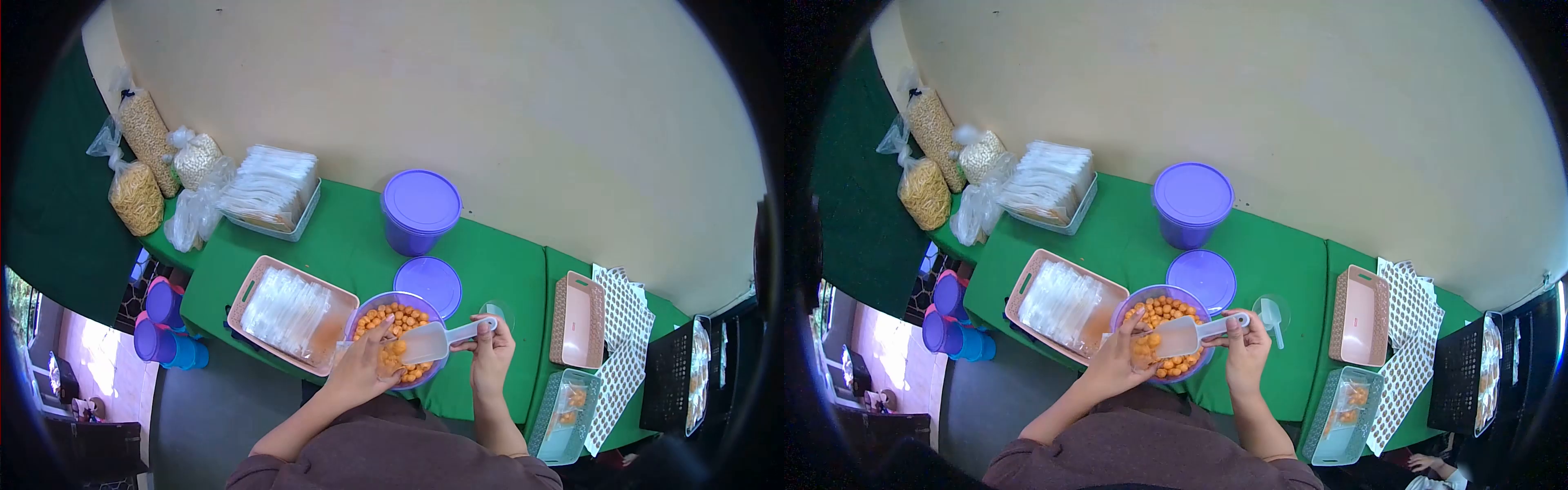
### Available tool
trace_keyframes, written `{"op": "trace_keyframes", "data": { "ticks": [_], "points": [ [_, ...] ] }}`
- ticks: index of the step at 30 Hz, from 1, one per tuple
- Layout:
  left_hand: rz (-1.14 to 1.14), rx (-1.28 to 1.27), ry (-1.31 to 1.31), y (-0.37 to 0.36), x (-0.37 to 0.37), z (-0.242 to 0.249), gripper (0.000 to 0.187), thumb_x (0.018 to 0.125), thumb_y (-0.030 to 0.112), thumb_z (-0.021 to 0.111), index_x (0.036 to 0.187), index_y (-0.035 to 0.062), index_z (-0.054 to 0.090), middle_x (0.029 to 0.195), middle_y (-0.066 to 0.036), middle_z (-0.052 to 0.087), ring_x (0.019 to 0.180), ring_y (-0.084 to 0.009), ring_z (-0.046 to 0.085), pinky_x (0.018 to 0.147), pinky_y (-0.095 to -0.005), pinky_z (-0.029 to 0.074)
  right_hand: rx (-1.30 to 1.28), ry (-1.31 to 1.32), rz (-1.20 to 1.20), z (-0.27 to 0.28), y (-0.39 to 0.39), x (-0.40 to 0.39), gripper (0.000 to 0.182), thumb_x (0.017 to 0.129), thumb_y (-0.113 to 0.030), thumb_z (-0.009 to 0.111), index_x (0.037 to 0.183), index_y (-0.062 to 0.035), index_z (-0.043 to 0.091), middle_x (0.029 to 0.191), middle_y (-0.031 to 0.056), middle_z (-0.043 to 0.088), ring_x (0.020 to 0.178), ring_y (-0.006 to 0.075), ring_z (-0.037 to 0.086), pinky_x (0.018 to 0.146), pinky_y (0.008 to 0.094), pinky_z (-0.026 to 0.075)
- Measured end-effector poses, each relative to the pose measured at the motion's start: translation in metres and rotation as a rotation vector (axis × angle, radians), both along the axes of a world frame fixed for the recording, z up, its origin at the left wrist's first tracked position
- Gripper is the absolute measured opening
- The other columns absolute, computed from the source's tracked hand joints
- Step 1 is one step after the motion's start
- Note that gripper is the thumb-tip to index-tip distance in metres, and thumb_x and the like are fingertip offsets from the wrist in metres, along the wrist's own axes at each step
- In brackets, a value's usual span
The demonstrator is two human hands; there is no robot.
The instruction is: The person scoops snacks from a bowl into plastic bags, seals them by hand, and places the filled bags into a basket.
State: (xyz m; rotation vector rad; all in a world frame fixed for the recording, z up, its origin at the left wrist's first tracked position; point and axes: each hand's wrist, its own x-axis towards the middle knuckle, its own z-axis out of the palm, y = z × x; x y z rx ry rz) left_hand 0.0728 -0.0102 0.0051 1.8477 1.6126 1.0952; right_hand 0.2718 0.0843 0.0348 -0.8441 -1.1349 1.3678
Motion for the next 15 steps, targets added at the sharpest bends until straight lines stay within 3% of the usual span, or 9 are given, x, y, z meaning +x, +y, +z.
{"op": "trace_keyframes", "data": {
  "ticks": [4, 6, 10, 12, 13, 15],
  "points": [
    [0.02, 0.035, -0.024, -0.002, 0.0, -0.003, 0.092, 0.075, 0.017, 0.076, 0.146, 0.005, 0.019, 0.114, -0.022, 0.055, 0.103, -0.0381, 0.058, 0.091, -0.0445, 0.048, -0.14, 0.106, 0.041, -0.011, 0.009, 0.003, 0.028, 0.099, -0.024, 0.055, 0.101, 0.0041, 0.056, 0.084, 0.0111, 0.064, 0.07, 0.0177, 0.067, 0.06, 0.0289, 0.06],
    [0.012, 0.026, -0.104, -0.002, -0.003, -0.004, 0.091, 0.081, 0.013, 0.073, 0.147, 0.0073, 0.01, 0.113, -0.018, 0.056, 0.107, -0.0326, 0.059, 0.093, -0.0427, 0.048, -0.296, 0.281, 0.063, -0.021, 0.014, 0.004, 0.029, 0.099, -0.026, 0.054, 0.102, 0.0029, 0.056, 0.084, 0.0096, 0.063, 0.07, 0.0166, 0.067, 0.062, 0.0279, 0.059],
    [0.1, 0.096, -0.275, -0.003, -0.008, -0.001, 0.082, 0.088, 0.008, 0.064, 0.147, 0.0062, 0.007, 0.118, -0.019, 0.057, 0.115, -0.03, 0.056, 0.099, -0.0424, 0.045, -0.272, 0.282, -0.068, -0.041, 0.018, 0.004, 0.027, 0.1, -0.025, 0.052, 0.102, 0.0017, 0.055, 0.084, 0.009, 0.064, 0.072, 0.016, 0.067, 0.062, 0.0272, 0.059],
    [0.203, 0.157, -0.498, -0.004, -0.02, -0.008, 0.071, 0.095, 0.012, 0.056, 0.148, 0.004, 0.009, 0.129, -0.023, 0.054, 0.123, -0.0299, 0.051, 0.105, -0.0436, 0.04, -0.169, -0.032, -0.046, -0.049, 0.019, 0.002, 0.025, 0.099, -0.021, 0.053, 0.107, 0.0027, 0.056, 0.088, 0.0091, 0.063, 0.072, 0.0163, 0.066, 0.065, 0.0281, 0.059],
    [0.205, 0.158, -0.497, -0.006, -0.025, -0.004, 0.071, 0.095, 0.012, 0.056, 0.148, 0.004, 0.009, 0.129, -0.023, 0.054, 0.123, -0.0299, 0.051, 0.105, -0.0436, 0.04, -0.169, -0.032, -0.044, -0.058, 0.019, 0.002, 0.025, 0.099, -0.021, 0.053, 0.107, 0.0027, 0.056, 0.088, 0.0091, 0.063, 0.072, 0.0163, 0.066, 0.065, 0.0281, 0.059],
    [0.135, 0.09, -0.799, -0.011, -0.034, 0.011, 0.065, 0.099, 0.019, 0.05, 0.148, 0.0029, 0.012, 0.137, -0.026, 0.048, 0.129, -0.0321, 0.047, 0.108, -0.0443, 0.036, -0.155, -0.401, 0.224, -0.088, 0.016, 0.005, 0.025, 0.098, -0.02, 0.055, 0.109, 0.0015, 0.057, 0.084, 0.011, 0.064, 0.068, 0.0175, 0.066, 0.061, 0.028, 0.056]
  ]
}}
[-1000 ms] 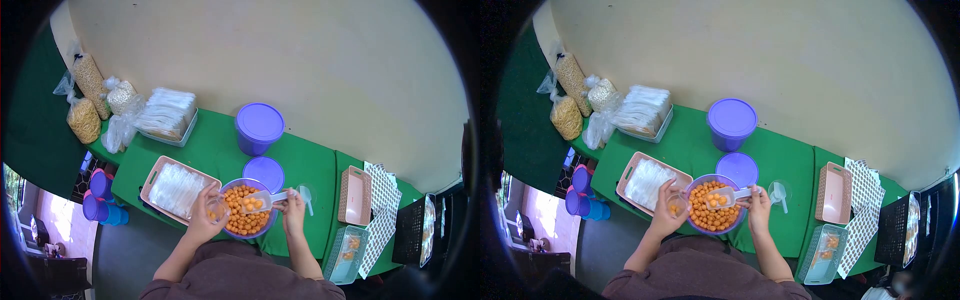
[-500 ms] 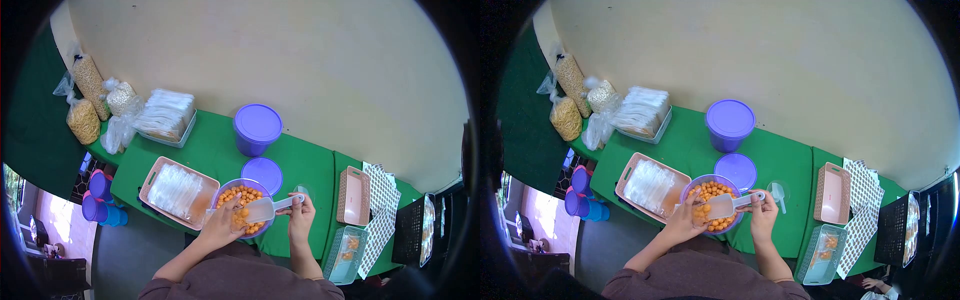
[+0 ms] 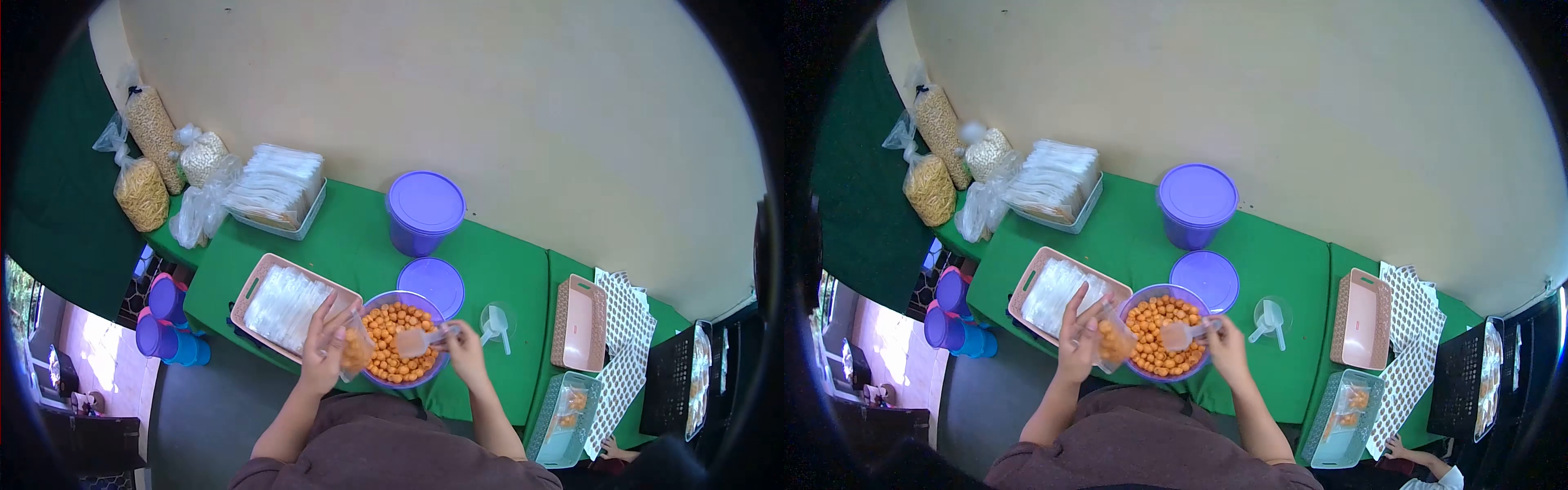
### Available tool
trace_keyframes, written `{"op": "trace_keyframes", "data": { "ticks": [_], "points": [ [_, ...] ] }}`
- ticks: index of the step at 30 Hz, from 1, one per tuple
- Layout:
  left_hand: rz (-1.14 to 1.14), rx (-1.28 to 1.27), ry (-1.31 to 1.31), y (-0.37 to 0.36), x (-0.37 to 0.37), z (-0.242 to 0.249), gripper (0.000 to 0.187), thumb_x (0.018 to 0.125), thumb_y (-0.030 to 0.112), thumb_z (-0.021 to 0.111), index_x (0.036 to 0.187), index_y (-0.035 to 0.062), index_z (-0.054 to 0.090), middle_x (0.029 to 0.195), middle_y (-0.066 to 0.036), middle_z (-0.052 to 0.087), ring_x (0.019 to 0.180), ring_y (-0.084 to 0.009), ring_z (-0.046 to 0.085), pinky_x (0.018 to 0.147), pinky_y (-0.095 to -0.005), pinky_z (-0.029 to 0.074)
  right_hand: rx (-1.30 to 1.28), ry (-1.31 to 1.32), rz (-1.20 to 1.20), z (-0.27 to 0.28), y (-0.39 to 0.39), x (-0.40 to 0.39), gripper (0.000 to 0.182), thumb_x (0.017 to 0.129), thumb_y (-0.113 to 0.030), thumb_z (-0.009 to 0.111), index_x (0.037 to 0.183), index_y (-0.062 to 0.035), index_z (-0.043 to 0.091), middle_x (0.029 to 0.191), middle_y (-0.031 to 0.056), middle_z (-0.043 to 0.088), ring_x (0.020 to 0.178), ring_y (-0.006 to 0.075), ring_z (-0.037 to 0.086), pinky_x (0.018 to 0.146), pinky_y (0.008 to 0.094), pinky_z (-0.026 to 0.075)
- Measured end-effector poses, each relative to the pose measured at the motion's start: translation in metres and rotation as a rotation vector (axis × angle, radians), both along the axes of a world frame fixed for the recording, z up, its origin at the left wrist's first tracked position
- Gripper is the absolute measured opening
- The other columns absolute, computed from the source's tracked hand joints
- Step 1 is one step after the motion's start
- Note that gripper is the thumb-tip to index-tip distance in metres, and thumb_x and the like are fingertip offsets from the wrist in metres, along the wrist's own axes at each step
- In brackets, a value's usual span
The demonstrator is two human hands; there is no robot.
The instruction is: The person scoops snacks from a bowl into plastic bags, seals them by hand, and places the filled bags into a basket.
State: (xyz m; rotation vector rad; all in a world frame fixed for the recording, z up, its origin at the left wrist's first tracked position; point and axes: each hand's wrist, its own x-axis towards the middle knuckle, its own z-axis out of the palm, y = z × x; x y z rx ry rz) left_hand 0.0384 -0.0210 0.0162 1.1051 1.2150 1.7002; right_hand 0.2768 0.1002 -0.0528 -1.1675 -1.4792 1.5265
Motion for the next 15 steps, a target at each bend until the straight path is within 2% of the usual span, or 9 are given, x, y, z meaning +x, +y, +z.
{"op": "trace_keyframes", "data": {
  "ticks": [1, 2, 4, 5, 6, 8, 9, 11, 15],
  "points": [
    [-0.029, 0.04, -0.112, 0.0, 0.0, 0.005, 0.063, 0.099, 0.025, 0.049, 0.148, 0.0023, 0.017, 0.138, -0.028, 0.046, 0.128, -0.0338, 0.048, 0.108, -0.0444, 0.036, 0.064, -0.226, 0.096, -0.007, -0.001, 0.001, 0.027, 0.094, -0.018, 0.06, 0.114, -0.0003, 0.058, 0.094, 0.0165, 0.063, 0.082, 0.0247, 0.065, 0.074, 0.0375, 0.054],
    [-0.028, 0.041, -0.11, -0.001, 0.0, 0.008, 0.063, 0.099, 0.025, 0.049, 0.148, 0.0023, 0.017, 0.138, -0.028, 0.046, 0.128, -0.0338, 0.048, 0.108, -0.0444, 0.036, 0.066, -0.224, 0.097, -0.013, -0.004, 0.002, 0.027, 0.094, -0.018, 0.06, 0.114, -0.0003, 0.058, 0.094, 0.0165, 0.063, 0.082, 0.0247, 0.065, 0.074, 0.0375, 0.054],
    [-0.12, 0.075, -0.256, -0.003, -0.001, 0.012, 0.062, 0.099, 0.026, 0.049, 0.148, 0.0032, 0.02, 0.137, -0.028, 0.046, 0.13, -0.0343, 0.046, 0.109, -0.0453, 0.035, 0.849, -0.654, -0.102, 0.021, -0.02, -0.014, 0.028, 0.09, -0.015, 0.063, 0.115, -0.0029, 0.059, 0.108, 0.0207, 0.06, 0.103, 0.0308, 0.058, 0.091, 0.0443, 0.045],
    [-0.115, 0.076, -0.255, -0.003, 0.0, 0.012, 0.062, 0.099, 0.026, 0.049, 0.148, 0.0032, 0.02, 0.137, -0.028, 0.046, 0.13, -0.0343, 0.046, 0.109, -0.0453, 0.035, 0.756, -0.637, -0.095, 0.038, -0.025, -0.018, 0.029, 0.088, -0.013, 0.064, 0.115, -0.0036, 0.059, 0.118, 0.0204, 0.056, 0.118, 0.0329, 0.048, 0.102, 0.0437, 0.035],
    [-0.167, 0.069, -0.305, -0.003, 0.001, 0.009, 0.062, 0.098, 0.027, 0.049, 0.148, 0.0037, 0.021, 0.138, -0.027, 0.046, 0.132, -0.0342, 0.044, 0.11, -0.0457, 0.034, 0.756, -0.634, -0.09, 0.046, -0.026, -0.02, 0.029, 0.088, -0.013, 0.064, 0.115, -0.0036, 0.059, 0.118, 0.0204, 0.056, 0.118, 0.0329, 0.048, 0.102, 0.0437, 0.035],
    [-0.221, 0.058, -0.356, -0.004, 0.007, 0.006, 0.062, 0.097, 0.028, 0.049, 0.148, 0.0042, 0.023, 0.138, -0.027, 0.046, 0.133, -0.034, 0.042, 0.11, -0.046, 0.033, 0.602, -0.229, 0.166, 0.058, -0.031, -0.02, 0.03, 0.088, -0.013, 0.065, 0.116, -0.0029, 0.059, 0.118, 0.0172, 0.058, 0.113, 0.0288, 0.053, 0.097, 0.0394, 0.041],
    [-0.283, 0.026, -0.349, -0.003, 0.011, 0.006, 0.063, 0.096, 0.028, 0.05, 0.148, 0.0047, 0.023, 0.139, -0.026, 0.046, 0.134, -0.034, 0.041, 0.112, -0.0459, 0.031, 0.601, -0.229, 0.163, 0.063, -0.036, -0.022, 0.03, 0.088, -0.013, 0.065, 0.116, -0.0029, 0.059, 0.118, 0.0172, 0.058, 0.113, 0.0288, 0.053, 0.097, 0.0394, 0.041],
    [-0.395, -0.018, -0.259, 0.001, 0.022, 0.009, 0.062, 0.096, 0.032, 0.051, 0.146, 0.0023, 0.028, 0.141, -0.021, 0.046, 0.134, -0.0299, 0.042, 0.114, -0.044, 0.025, 0.263, 0.143, 0.398, 0.071, -0.045, -0.028, 0.027, 0.089, -0.011, 0.065, 0.114, -0.0016, 0.059, 0.109, 0.0129, 0.063, 0.102, 0.0219, 0.06, 0.088, 0.0348, 0.047],
    [-0.374, -0.007, -0.18, 0.005, 0.043, -0.001, 0.067, 0.092, 0.03, 0.06, 0.145, 0.0024, 0.029, 0.148, -0.018, 0.034, 0.135, -0.0276, 0.039, 0.114, -0.0423, 0.028, 0.21, 0.199, 0.16, 0.052, -0.052, -0.031, 0.014, 0.092, -0.008, 0.063, 0.102, 0.0016, 0.062, 0.085, 0.0055, 0.067, 0.082, 0.013, 0.064, 0.075, 0.0265, 0.05]
  ]
}}
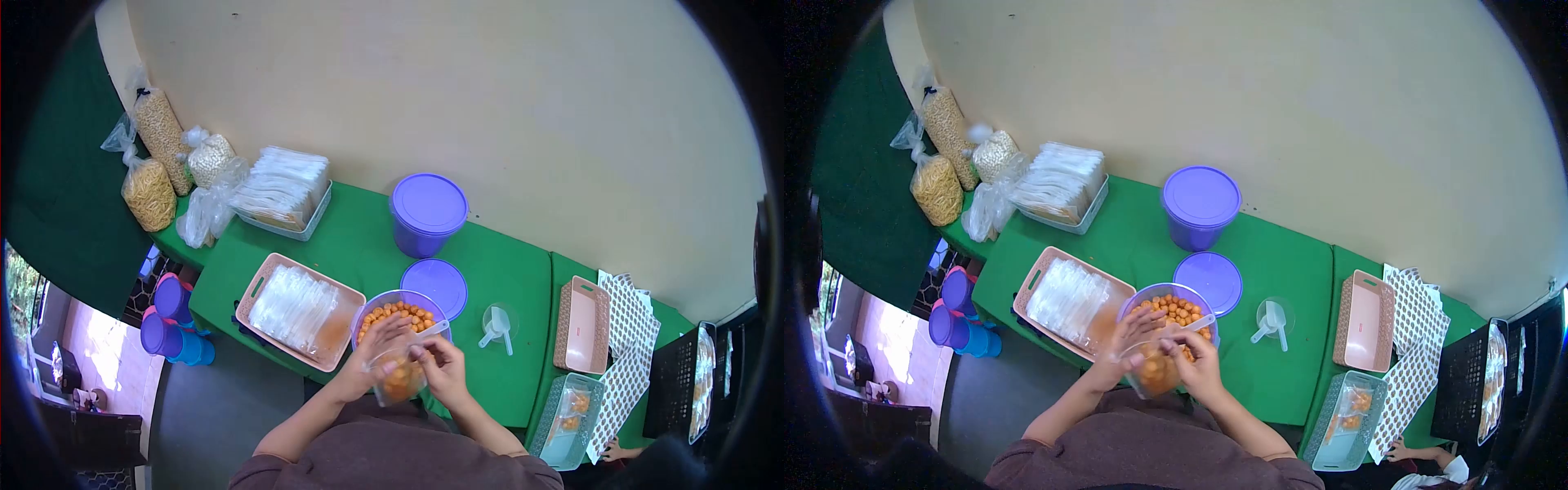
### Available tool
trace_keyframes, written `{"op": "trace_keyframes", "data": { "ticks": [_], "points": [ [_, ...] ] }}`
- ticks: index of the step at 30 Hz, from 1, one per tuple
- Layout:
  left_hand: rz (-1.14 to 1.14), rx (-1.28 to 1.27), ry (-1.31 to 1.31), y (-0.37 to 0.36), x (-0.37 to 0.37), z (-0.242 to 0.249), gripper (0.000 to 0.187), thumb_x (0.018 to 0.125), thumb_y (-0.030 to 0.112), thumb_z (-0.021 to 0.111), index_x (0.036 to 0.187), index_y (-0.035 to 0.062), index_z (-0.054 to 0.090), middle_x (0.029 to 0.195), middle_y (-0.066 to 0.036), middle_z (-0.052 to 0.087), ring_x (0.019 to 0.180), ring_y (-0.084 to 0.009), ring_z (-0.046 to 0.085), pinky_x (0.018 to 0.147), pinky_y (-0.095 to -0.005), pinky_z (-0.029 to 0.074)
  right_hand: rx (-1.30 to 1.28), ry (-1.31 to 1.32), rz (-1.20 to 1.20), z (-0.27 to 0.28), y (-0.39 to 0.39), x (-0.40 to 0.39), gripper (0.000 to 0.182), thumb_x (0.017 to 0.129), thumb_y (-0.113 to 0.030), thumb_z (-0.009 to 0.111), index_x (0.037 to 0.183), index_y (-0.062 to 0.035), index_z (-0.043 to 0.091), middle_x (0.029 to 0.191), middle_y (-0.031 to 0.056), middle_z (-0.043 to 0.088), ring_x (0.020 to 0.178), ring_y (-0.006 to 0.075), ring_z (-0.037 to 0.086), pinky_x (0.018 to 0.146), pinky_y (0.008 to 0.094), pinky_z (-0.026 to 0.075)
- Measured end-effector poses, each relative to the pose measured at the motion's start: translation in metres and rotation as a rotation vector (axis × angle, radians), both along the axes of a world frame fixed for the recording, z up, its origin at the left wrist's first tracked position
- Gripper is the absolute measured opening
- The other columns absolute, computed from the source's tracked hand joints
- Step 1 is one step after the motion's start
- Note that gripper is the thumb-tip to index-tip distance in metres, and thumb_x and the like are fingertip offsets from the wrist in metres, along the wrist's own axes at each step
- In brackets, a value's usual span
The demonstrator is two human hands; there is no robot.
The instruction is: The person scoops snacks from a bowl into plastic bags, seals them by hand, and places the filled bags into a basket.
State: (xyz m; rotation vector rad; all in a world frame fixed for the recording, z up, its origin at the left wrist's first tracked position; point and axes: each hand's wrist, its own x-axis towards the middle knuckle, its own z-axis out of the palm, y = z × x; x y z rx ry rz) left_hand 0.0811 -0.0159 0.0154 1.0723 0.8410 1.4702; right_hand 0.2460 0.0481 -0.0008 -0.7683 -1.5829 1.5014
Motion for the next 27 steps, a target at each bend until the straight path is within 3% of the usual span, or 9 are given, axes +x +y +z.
{"op": "trace_keyframes", "data": {
  "ticks": [5, 7, 11, 13, 15, 17, 20, 23, 27],
  "points": [
    [-0.115, -0.233, 0.207, -0.008, 0.009, -0.02, 0.072, 0.09, 0.028, 0.067, 0.145, 0.0023, 0.028, 0.138, -0.015, 0.045, 0.13, -0.023, 0.044, 0.108, -0.0378, 0.036, -0.156, 0.148, -0.218, 0.013, 0.001, 0.003, 0.012, 0.093, -0.009, 0.063, 0.088, 0.0024, 0.062, 0.082, 0.0064, 0.065, 0.076, 0.0095, 0.061, 0.067, 0.025, 0.049],
    [-0.237, -0.36, 0.266, -0.01, 0.016, -0.043, 0.073, 0.091, 0.03, 0.067, 0.145, 0.0023, 0.027, 0.135, -0.014, 0.048, 0.127, -0.0213, 0.046, 0.106, -0.0362, 0.038, 0.195, -0.112, -0.305, 0.007, 0.005, 0.011, 0.011, 0.09, -0.008, 0.065, 0.088, 0.0022, 0.062, 0.079, 0.0062, 0.064, 0.069, 0.0092, 0.06, 0.06, 0.026, 0.047],
    [-0.356, -0.439, 0.075, -0.013, 0.042, -0.051, 0.063, 0.097, 0.033, 0.058, 0.145, 0.0043, 0.028, 0.134, -0.01, 0.05, 0.122, -0.0186, 0.051, 0.1, -0.0358, 0.044, 0.413, -0.362, -0.325, 0.023, 0.006, 0.018, 0.012, 0.088, -0.008, 0.066, 0.089, 0.0029, 0.062, 0.077, 0.0114, 0.064, 0.063, 0.0163, 0.062, 0.057, 0.0307, 0.047],
    [-0.496, -0.679, -0.298, -0.015, 0.05, -0.056, 0.06, 0.099, 0.038, 0.052, 0.146, 0.008, 0.028, 0.135, -0.008, 0.049, 0.123, -0.0175, 0.051, 0.099, -0.036, 0.045, 0.279, -0.563, -0.137, 0.016, 0.01, 0.021, 0.012, 0.085, -0.006, 0.066, 0.087, 0.0053, 0.062, 0.071, 0.0133, 0.061, 0.06, 0.0162, 0.059, 0.056, 0.0284, 0.047],
    [-0.507, -0.657, -0.325, -0.013, 0.054, -0.065, 0.058, 0.1, 0.042, 0.048, 0.146, 0.0117, 0.029, 0.135, -0.007, 0.049, 0.123, -0.0171, 0.051, 0.099, -0.0362, 0.046, 0.282, -0.552, -0.172, 0.013, 0.012, 0.023, 0.014, 0.086, -0.007, 0.066, 0.088, 0.0064, 0.061, 0.069, 0.0147, 0.06, 0.058, 0.0185, 0.059, 0.056, 0.0307, 0.047],
    [-0.519, -0.703, -0.277, -0.013, 0.054, -0.068, 0.056, 0.1, 0.041, 0.047, 0.145, 0.0122, 0.03, 0.133, -0.007, 0.051, 0.122, -0.0175, 0.053, 0.099, -0.0361, 0.046, 0.249, -0.624, -0.153, 0.011, 0.012, 0.025, 0.012, 0.087, -0.007, 0.063, 0.09, 0.0045, 0.061, 0.078, 0.0208, 0.063, 0.066, 0.0331, 0.064, 0.06, 0.0393, 0.049],
    [-0.488, -0.753, -0.372, -0.014, 0.056, -0.081, 0.052, 0.101, 0.039, 0.045, 0.14, 0.0058, 0.037, 0.128, -0.008, 0.056, 0.116, -0.0182, 0.057, 0.096, -0.0355, 0.048, 0.232, -0.574, -0.256, 0.012, 0.008, 0.024, 0.014, 0.087, -0.009, 0.063, 0.089, 0.0043, 0.061, 0.079, 0.0227, 0.063, 0.068, 0.0364, 0.064, 0.061, 0.0418, 0.049],
    [-0.502, -0.775, -0.383, -0.015, 0.056, -0.067, 0.052, 0.102, 0.04, 0.044, 0.139, 0.0037, 0.037, 0.125, -0.008, 0.058, 0.113, -0.0189, 0.059, 0.095, -0.0361, 0.049, 0.255, -0.733, -0.077, 0.0, 0.011, 0.026, 0.015, 0.087, -0.011, 0.062, 0.089, 0.0039, 0.061, 0.079, 0.0244, 0.063, 0.07, 0.0396, 0.063, 0.062, 0.0442, 0.049],
    [-0.483, -0.788, -0.487, -0.012, 0.055, -0.081, 0.05, 0.102, 0.039, 0.045, 0.138, 0.0041, 0.039, 0.125, -0.009, 0.058, 0.111, -0.0189, 0.06, 0.095, -0.0367, 0.05, 0.236, -0.722, -0.124, -0.003, 0.012, 0.023, 0.016, 0.088, -0.012, 0.062, 0.09, 0.0034, 0.061, 0.079, 0.0246, 0.063, 0.071, 0.0409, 0.063, 0.063, 0.0455, 0.049]
  ]
}}
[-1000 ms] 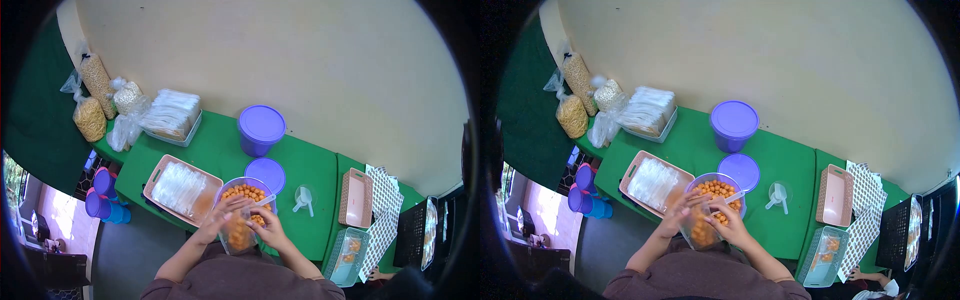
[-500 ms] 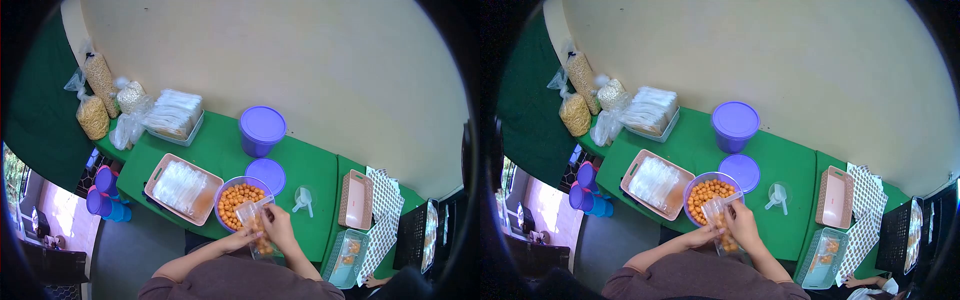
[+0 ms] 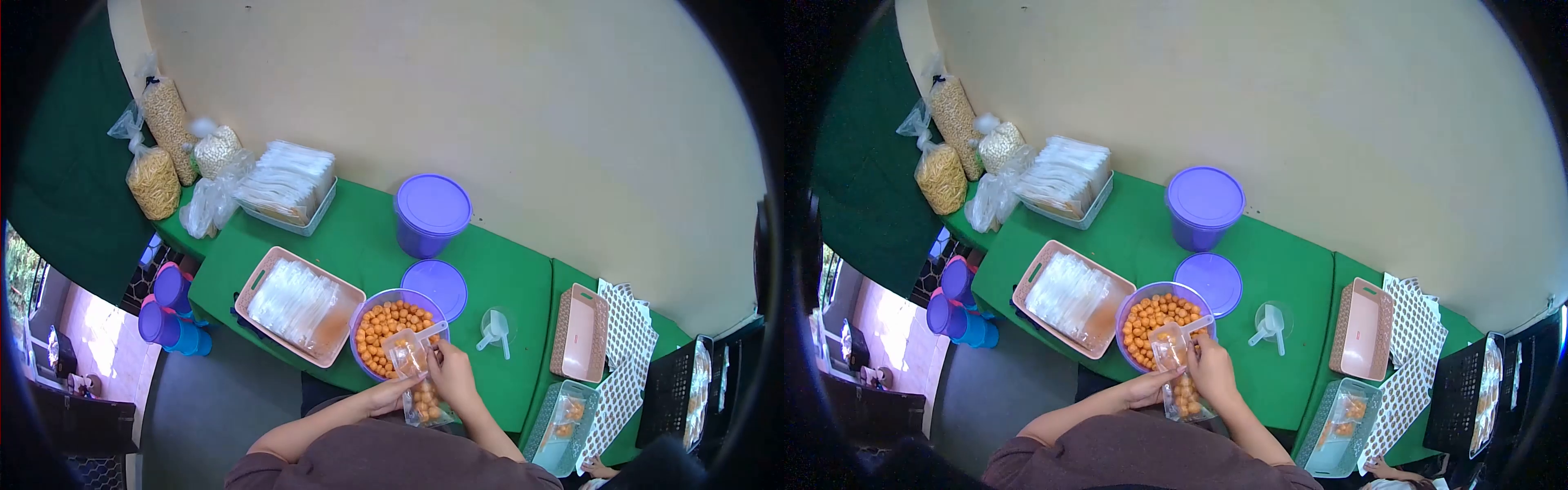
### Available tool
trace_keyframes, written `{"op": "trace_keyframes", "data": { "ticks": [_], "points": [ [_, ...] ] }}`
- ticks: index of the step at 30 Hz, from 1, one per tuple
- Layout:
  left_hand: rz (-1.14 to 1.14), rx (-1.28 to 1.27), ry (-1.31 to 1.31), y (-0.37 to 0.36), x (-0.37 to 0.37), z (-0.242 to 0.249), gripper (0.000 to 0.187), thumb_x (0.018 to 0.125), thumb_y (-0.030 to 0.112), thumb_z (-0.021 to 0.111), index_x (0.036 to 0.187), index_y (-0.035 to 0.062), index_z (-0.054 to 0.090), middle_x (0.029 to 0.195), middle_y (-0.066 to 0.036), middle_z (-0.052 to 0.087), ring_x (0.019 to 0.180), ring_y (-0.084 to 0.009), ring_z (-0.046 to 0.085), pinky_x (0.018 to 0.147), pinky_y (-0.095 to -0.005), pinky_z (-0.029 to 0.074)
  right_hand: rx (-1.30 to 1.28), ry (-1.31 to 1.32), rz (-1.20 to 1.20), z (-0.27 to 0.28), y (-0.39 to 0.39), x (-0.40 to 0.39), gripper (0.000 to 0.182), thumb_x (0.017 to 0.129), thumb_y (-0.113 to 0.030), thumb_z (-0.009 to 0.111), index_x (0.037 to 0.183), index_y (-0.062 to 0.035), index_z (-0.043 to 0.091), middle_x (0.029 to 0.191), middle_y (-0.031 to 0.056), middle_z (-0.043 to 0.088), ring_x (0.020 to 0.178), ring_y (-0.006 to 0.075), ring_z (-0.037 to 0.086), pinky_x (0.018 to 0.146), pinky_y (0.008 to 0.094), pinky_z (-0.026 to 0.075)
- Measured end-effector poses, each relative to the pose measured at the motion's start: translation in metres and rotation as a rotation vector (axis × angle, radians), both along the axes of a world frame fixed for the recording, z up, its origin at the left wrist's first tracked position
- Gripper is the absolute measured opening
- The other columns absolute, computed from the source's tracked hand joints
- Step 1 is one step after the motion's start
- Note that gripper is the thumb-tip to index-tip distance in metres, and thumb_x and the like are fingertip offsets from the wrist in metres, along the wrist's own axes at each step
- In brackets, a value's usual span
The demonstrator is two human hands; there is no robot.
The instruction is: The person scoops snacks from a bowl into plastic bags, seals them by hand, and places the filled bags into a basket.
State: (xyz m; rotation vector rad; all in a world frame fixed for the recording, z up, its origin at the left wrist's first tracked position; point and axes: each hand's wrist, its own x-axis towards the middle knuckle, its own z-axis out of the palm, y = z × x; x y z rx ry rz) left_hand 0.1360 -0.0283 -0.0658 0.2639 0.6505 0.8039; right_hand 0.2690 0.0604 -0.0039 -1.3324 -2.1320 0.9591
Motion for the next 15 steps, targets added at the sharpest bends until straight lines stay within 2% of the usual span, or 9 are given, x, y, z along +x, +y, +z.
{"op": "trace_keyframes", "data": {
  "ticks": [3, 5, 6, 8, 9, 11, 12, 14, 15],
  "points": [
    [0.072, -0.018, -0.035, 0.001, 0.001, -0.004, 0.048, 0.102, 0.038, 0.045, 0.136, 0.0039, 0.041, 0.125, -0.009, 0.058, 0.111, -0.0183, 0.059, 0.094, -0.0368, 0.05, -0.022, -0.038, 0.037, -0.002, 0.0, 0.0, 0.016, 0.088, -0.012, 0.061, 0.09, 0.0033, 0.061, 0.08, 0.0241, 0.064, 0.072, 0.0428, 0.062, 0.064, 0.0463, 0.049],
    [0.237, 0.004, 0.016, 0.002, -0.002, -0.004, 0.047, 0.101, 0.037, 0.046, 0.135, 0.0049, 0.043, 0.127, -0.008, 0.057, 0.109, -0.0181, 0.059, 0.093, -0.0368, 0.049, 0.014, 0.032, 0.03, -0.004, -0.002, -0.002, 0.013, 0.088, -0.009, 0.062, 0.092, 0.0034, 0.061, 0.077, 0.0227, 0.063, 0.069, 0.0368, 0.065, 0.062, 0.0421, 0.05],
    [0.238, 0.003, 0.014, 0.001, -0.004, -0.004, 0.047, 0.101, 0.037, 0.046, 0.135, 0.0049, 0.043, 0.127, -0.008, 0.057, 0.109, -0.0181, 0.059, 0.093, -0.0368, 0.049, 0.013, 0.03, 0.031, -0.005, -0.003, -0.002, 0.013, 0.088, -0.009, 0.062, 0.092, 0.0034, 0.061, 0.077, 0.0227, 0.063, 0.069, 0.0368, 0.065, 0.062, 0.0421, 0.05],
    [0.325, 0.068, 0.154, 0.001, -0.007, -0.002, 0.05, 0.1, 0.041, 0.047, 0.135, 0.0046, 0.045, 0.133, -0.01, 0.053, 0.118, -0.0194, 0.054, 0.1, -0.0365, 0.044, -0.026, 0.203, -0.022, -0.006, -0.006, -0.003, 0.009, 0.09, -0.005, 0.062, 0.09, 0.0037, 0.062, 0.068, 0.0088, 0.061, 0.058, 0.0139, 0.057, 0.054, 0.0285, 0.045],
    [0.326, 0.07, 0.154, 0.002, -0.009, 0.004, 0.05, 0.1, 0.041, 0.047, 0.135, 0.0046, 0.045, 0.133, -0.01, 0.053, 0.118, -0.0194, 0.054, 0.1, -0.0365, 0.044, -0.023, 0.203, -0.02, -0.012, -0.008, -0.003, 0.009, 0.09, -0.005, 0.062, 0.09, 0.0037, 0.062, 0.068, 0.0088, 0.061, 0.058, 0.0139, 0.057, 0.054, 0.0285, 0.045],
    [0.485, 0.486, 0.618, 0.004, -0.013, 0.022, 0.05, 0.101, 0.039, 0.046, 0.136, 0.0044, 0.042, 0.127, -0.011, 0.053, 0.122, -0.0218, 0.051, 0.102, -0.0341, 0.041, -0.008, 0.548, -0.092, -0.027, -0.012, -0.002, 0.008, 0.094, -0.005, 0.058, 0.095, 0.0028, 0.061, 0.076, 0.0044, 0.061, 0.064, 0.0089, 0.057, 0.058, 0.023, 0.046],
    [0.482, 0.485, 0.616, 0.006, -0.016, 0.022, 0.05, 0.101, 0.039, 0.046, 0.136, 0.0044, 0.042, 0.127, -0.011, 0.053, 0.122, -0.0218, 0.051, 0.102, -0.0341, 0.041, -0.009, 0.547, -0.095, -0.026, -0.014, -0.002, 0.008, 0.094, -0.005, 0.058, 0.095, 0.0028, 0.061, 0.076, 0.0044, 0.061, 0.064, 0.0089, 0.057, 0.058, 0.023, 0.046],
    [0.449, 0.808, 0.801, 0.008, -0.026, 0.021, 0.051, 0.101, 0.038, 0.046, 0.138, 0.0028, 0.04, 0.132, -0.014, 0.049, 0.128, -0.0248, 0.046, 0.107, -0.0357, 0.034, 0.049, 0.661, -0.072, -0.024, -0.018, -0.001, 0.009, 0.096, -0.006, 0.056, 0.099, 0.0023, 0.059, 0.084, 0.0054, 0.061, 0.069, 0.0103, 0.057, 0.062, 0.0223, 0.047],
    [0.447, 0.809, 0.8, 0.01, -0.03, 0.028, 0.051, 0.101, 0.038, 0.046, 0.138, 0.0028, 0.04, 0.132, -0.014, 0.049, 0.128, -0.0248, 0.046, 0.107, -0.0357, 0.034, 0.05, 0.661, -0.075, -0.02, -0.019, -0.002, 0.009, 0.096, -0.006, 0.056, 0.099, 0.0023, 0.059, 0.084, 0.0054, 0.061, 0.069, 0.0103, 0.057, 0.062, 0.0223, 0.047]
  ]
}}
